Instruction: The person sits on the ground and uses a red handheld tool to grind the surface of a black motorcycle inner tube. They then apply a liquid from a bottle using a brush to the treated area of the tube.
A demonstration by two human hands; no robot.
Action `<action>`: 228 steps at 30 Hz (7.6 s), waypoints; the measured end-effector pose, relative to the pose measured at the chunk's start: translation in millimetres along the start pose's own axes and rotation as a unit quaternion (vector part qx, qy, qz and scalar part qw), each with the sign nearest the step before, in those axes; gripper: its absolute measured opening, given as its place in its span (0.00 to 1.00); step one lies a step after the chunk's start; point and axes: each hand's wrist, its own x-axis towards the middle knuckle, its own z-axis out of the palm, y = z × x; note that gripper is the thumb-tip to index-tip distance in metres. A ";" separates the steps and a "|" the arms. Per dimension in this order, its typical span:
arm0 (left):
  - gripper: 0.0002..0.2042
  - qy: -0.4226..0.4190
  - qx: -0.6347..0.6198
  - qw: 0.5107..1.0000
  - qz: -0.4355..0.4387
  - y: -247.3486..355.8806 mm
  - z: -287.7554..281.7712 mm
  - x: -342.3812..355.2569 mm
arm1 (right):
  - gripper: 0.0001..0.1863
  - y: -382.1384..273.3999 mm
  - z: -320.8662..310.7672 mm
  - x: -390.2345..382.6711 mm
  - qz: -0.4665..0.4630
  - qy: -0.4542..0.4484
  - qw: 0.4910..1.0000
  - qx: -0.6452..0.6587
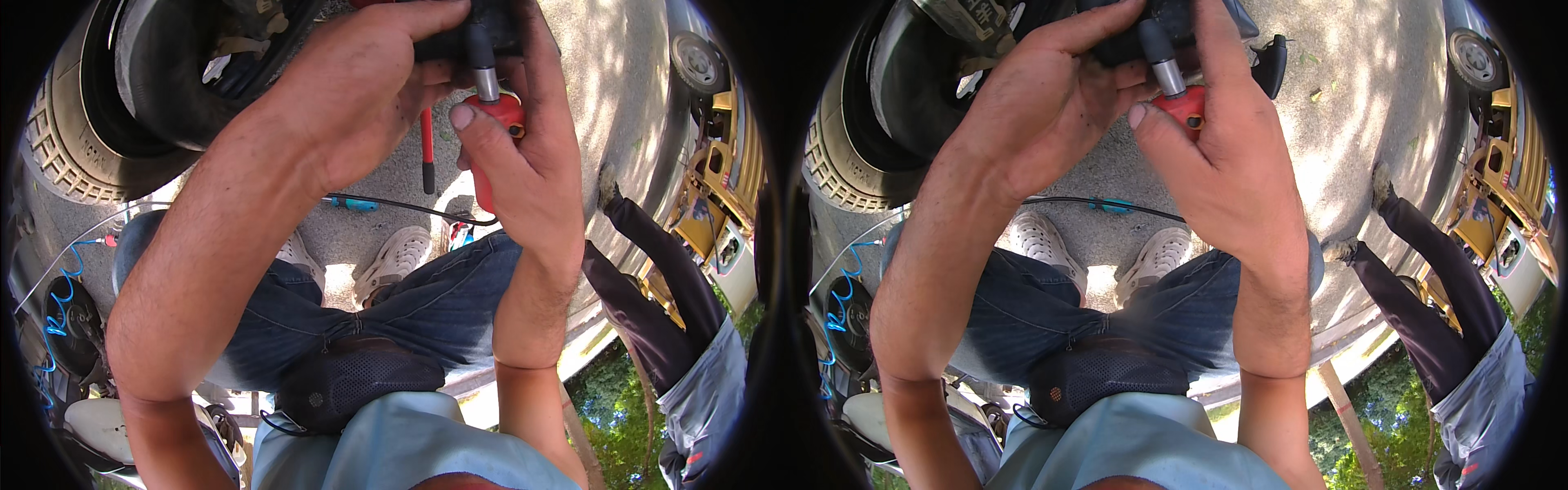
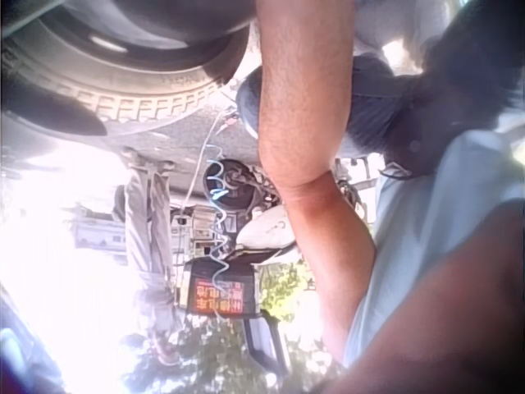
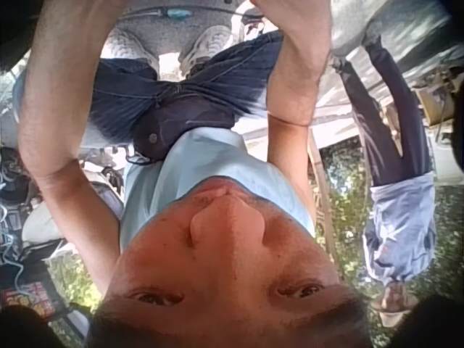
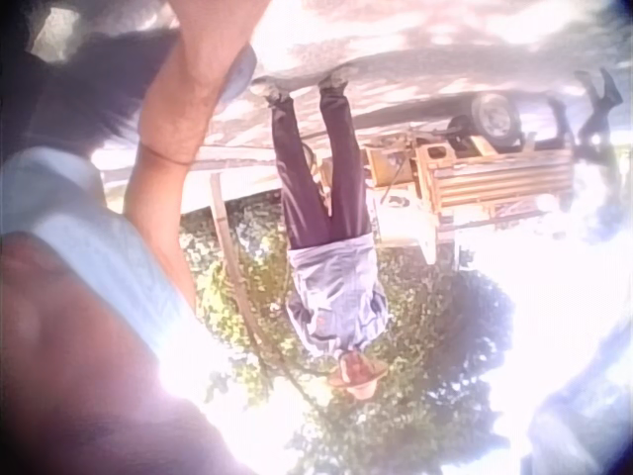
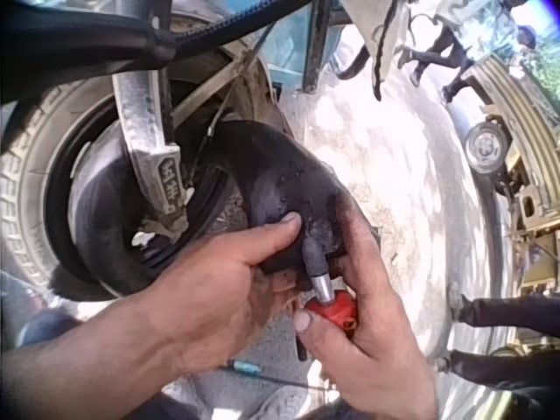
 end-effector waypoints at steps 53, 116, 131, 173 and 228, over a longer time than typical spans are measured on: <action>0.23 -0.045 -0.018 0.998 -0.037 8.9 6.0 -8.4 | 0.51 0.1 -39.7 2.5 0.061 -0.116 0.988 0.078; 0.16 0.043 0.038 0.998 0.016 4.9 19.6 -6.5 | 0.49 -6.1 -38.6 -5.3 0.086 -0.015 0.964 0.253; 0.17 -0.009 0.016 1.000 0.017 2.7 18.0 -7.3 | 0.46 -17.3 -44.3 -2.6 0.148 0.009 0.925 0.350; 0.18 0.055 0.040 0.998 0.014 3.4 17.4 -8.6 | 0.50 -5.7 -42.9 1.7 0.100 -0.057 0.959 0.257; 0.19 0.027 0.047 0.996 0.070 -4.6 5.7 -2.1 | 0.51 2.0 -45.9 2.6 0.084 -0.052 0.955 0.279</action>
